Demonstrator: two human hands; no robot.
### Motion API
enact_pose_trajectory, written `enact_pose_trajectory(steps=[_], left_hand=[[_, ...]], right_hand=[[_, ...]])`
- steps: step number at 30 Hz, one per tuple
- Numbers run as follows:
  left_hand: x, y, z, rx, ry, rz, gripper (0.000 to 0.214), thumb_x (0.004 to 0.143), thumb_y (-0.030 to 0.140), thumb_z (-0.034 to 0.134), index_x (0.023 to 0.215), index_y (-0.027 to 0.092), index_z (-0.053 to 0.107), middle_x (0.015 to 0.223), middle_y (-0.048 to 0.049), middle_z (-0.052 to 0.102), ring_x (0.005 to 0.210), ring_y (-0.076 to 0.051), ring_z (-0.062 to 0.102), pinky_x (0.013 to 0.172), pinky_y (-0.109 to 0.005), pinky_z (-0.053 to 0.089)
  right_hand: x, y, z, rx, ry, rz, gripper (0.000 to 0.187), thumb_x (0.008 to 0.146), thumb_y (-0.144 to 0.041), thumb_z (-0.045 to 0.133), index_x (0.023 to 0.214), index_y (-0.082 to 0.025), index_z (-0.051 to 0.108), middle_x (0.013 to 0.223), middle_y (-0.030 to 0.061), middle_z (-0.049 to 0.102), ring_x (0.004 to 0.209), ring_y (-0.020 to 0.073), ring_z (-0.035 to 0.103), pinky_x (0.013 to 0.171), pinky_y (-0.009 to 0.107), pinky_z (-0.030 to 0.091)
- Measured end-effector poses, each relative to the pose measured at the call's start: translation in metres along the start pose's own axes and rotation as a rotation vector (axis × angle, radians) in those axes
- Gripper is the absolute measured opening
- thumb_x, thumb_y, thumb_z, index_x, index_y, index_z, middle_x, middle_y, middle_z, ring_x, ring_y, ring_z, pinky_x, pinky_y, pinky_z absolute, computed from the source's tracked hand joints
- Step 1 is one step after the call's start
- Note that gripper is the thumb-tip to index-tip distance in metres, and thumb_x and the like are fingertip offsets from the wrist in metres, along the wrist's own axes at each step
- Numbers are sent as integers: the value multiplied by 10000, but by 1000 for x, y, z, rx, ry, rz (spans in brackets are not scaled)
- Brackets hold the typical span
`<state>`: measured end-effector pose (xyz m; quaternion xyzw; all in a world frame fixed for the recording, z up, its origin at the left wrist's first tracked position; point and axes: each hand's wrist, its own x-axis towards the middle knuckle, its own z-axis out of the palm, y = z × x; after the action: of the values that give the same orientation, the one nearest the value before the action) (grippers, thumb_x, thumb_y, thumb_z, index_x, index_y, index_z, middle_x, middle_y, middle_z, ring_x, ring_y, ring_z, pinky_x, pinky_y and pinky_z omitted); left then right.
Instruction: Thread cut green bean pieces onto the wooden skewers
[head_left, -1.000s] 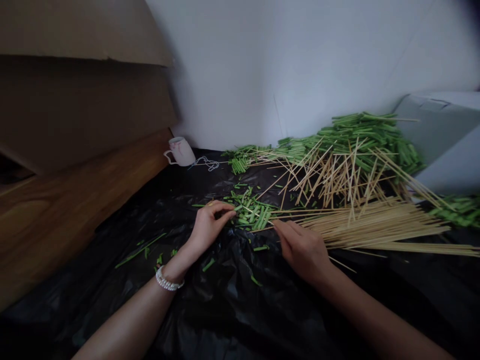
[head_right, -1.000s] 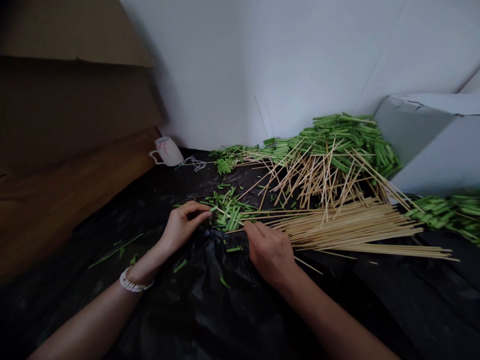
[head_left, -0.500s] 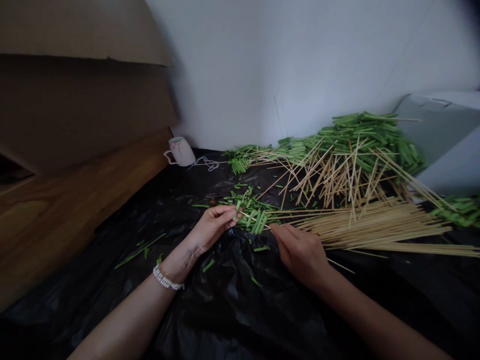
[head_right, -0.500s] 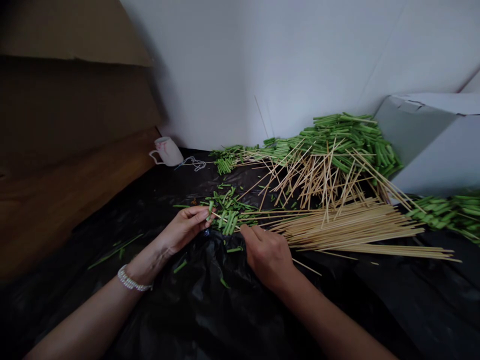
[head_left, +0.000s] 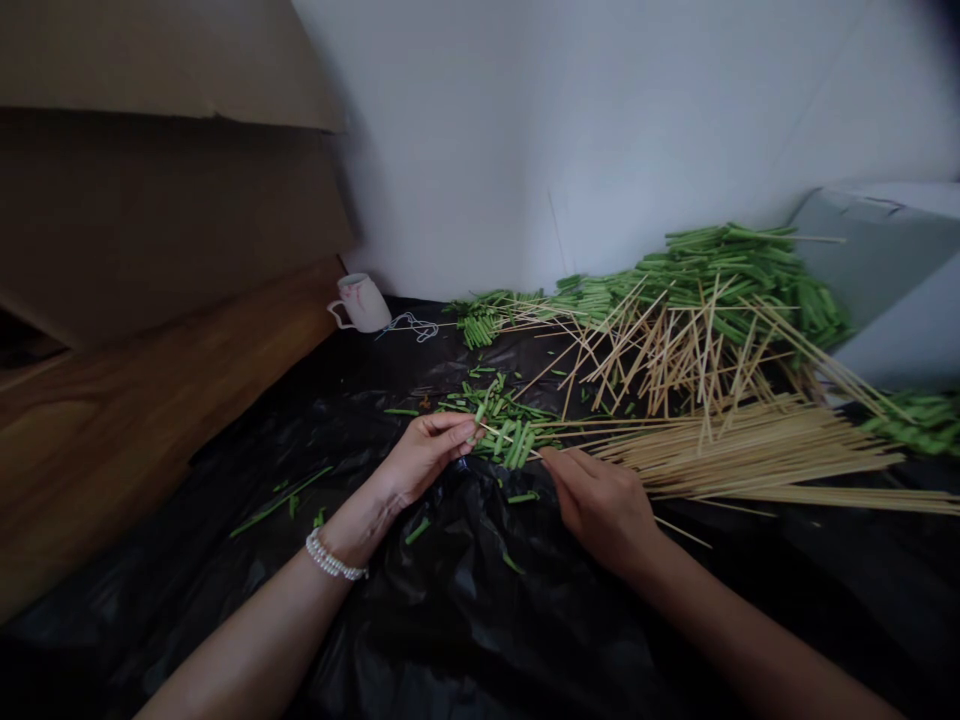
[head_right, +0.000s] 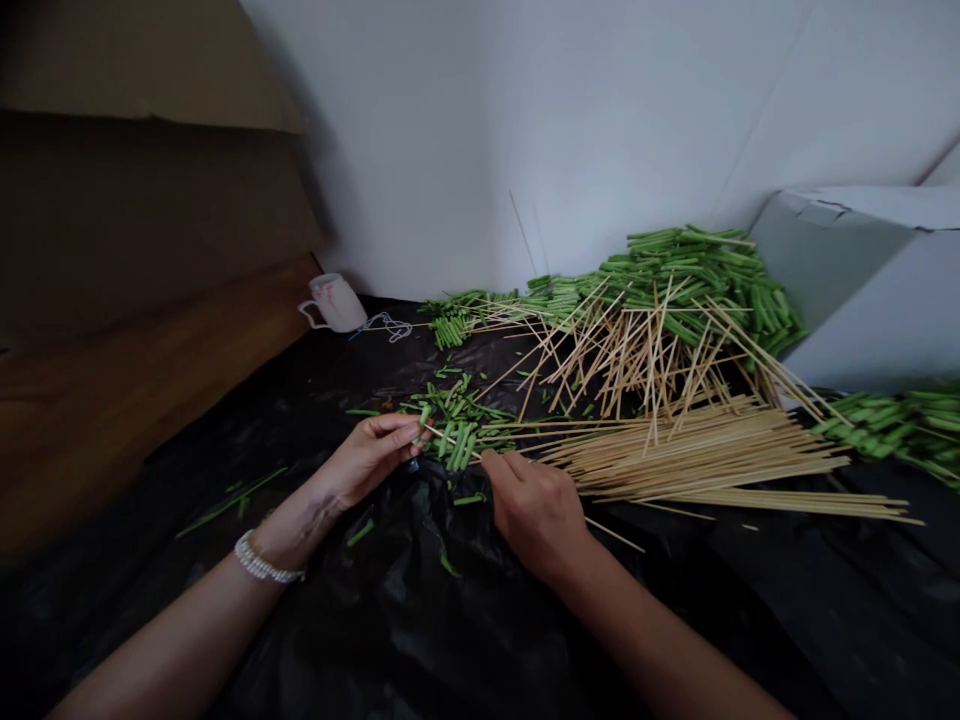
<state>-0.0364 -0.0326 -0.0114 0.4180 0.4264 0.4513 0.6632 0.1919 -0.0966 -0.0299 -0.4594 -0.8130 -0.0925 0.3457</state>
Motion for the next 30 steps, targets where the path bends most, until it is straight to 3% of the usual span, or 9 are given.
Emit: enact_pose_trajectory(steps=[14,20,25,30], left_hand=[[-3,-2,2,157,-20,38,244,644,300,839,795,141,733,723,-17,675,639,-86,559,661,-224,432],[-4,2,4,319,-139,71,223,693,312,789,727,142,649,620,27,576,570,-71,477,587,-210,364],[-2,4,2,475,-122,148,261,684,340,778,708,141,611,610,42,537,541,-67,433,550,-216,320],[-1,6,0,470,-118,187,275,669,316,787,795,139,618,623,50,544,547,-65,448,555,-208,343]], right_hand=[[-2,-2,3,49,-51,27,250,915,-118,440,1019,-163,663,765,40,677,699,136,628,626,231,417],[-1,0,1,102,11,35,227,912,-110,467,1003,-163,668,811,47,699,747,138,657,675,226,452],[0,2,3,149,35,90,207,924,-133,485,1003,-176,672,868,51,715,791,142,673,753,233,480],[-1,5,6,173,46,103,200,929,-139,487,1000,-182,669,927,59,725,845,156,681,805,254,494]])
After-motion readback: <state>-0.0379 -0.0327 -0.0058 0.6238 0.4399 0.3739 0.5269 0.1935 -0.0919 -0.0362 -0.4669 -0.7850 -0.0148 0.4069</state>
